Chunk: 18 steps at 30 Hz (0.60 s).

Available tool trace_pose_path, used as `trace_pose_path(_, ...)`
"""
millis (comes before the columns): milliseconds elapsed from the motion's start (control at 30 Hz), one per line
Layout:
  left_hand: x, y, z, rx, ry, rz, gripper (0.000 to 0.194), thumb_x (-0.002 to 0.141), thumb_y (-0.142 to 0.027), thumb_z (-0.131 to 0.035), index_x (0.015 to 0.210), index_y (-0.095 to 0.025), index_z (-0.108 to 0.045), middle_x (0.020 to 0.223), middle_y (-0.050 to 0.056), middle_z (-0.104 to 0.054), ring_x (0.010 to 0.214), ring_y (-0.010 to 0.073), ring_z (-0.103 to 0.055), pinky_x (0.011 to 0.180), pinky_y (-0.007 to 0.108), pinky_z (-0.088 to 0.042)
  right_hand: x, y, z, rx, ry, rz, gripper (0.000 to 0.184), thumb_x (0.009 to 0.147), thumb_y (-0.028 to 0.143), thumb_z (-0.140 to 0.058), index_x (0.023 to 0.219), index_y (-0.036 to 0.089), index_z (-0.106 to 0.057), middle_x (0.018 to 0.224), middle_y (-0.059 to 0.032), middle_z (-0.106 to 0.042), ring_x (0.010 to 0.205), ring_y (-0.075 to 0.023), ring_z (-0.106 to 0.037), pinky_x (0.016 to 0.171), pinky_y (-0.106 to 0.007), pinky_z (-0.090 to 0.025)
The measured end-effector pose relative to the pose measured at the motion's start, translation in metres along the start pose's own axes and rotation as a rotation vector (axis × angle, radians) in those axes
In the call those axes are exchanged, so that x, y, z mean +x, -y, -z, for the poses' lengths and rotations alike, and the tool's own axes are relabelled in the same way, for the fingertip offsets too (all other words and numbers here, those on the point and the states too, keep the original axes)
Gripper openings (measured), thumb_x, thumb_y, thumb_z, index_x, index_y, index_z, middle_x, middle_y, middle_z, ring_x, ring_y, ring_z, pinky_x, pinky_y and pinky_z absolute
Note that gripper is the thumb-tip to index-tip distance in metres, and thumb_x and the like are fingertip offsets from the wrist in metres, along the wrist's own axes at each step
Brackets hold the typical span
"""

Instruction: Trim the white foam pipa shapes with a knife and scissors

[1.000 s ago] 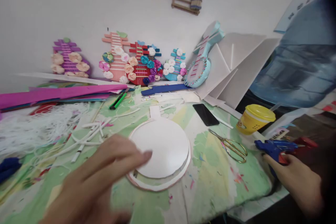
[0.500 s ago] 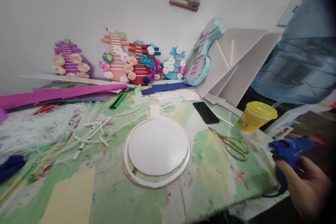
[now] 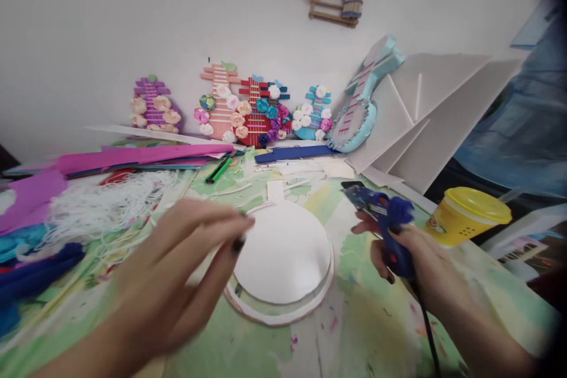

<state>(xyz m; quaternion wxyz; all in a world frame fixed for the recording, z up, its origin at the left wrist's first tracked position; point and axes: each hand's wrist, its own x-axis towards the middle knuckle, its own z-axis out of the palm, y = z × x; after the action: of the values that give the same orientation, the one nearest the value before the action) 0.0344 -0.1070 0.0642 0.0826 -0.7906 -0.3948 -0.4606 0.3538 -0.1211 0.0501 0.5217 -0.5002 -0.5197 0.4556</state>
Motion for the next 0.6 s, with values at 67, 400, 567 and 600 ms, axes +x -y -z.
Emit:
trace_pose_path(67,0.016,0.024,-0.027,0.106,0.143,0.113,0.024,0.080,-0.027,-0.049,0.101,-0.022,-0.059,0.101,0.008,-0.059,0.091,0.0218,-0.056,0.080,0.037,-0.046,0.018,0.004,-0.018,0.113,0.082,-0.040,0.032,0.082,0.039,-0.045,0.098,0.015,-0.061,0.060,-0.0016,-0.059,0.037,-0.0092,-0.041,0.035,-0.023,-0.026)
trace_pose_path(400,-0.001,0.093,-0.085,0.200,0.641,0.350,0.022,0.081,-0.027,-0.041,0.070,-0.017,-0.058,0.073,0.006,-0.062,0.070,0.0191,-0.056,0.065,0.029,-0.039,0.080,-0.011,-0.060,0.275,0.218,-0.114,0.022,0.068,0.028,-0.063,0.084,0.015,-0.059,0.078,-0.0049,-0.065,0.035,-0.0030,-0.035,0.032,-0.020,-0.020)
trace_pose_path(567,0.007,0.105,-0.077,0.138,0.537,0.527,0.022,0.077,-0.030,-0.045,0.071,-0.018,-0.063,0.073,0.004,-0.066,0.070,0.0183,-0.058,0.065,0.028,-0.038,0.084,-0.008,-0.032,0.337,0.120,-0.023,0.016,0.072,0.030,-0.056,0.081,0.018,-0.062,0.076,-0.0031,-0.062,0.037,-0.0037,-0.032,0.034,-0.022,-0.019)
trace_pose_path(600,0.008,0.109,-0.076,0.115,0.505,0.585,0.021,0.076,-0.031,-0.047,0.073,-0.019,-0.064,0.074,0.003,-0.066,0.071,0.0182,-0.058,0.065,0.028,-0.038,0.085,-0.006,-0.024,0.364,0.092,0.004,0.015,0.073,0.030,-0.055,0.079,0.018,-0.062,0.076,-0.0024,-0.060,0.037,-0.0036,-0.031,0.034,-0.022,-0.018)
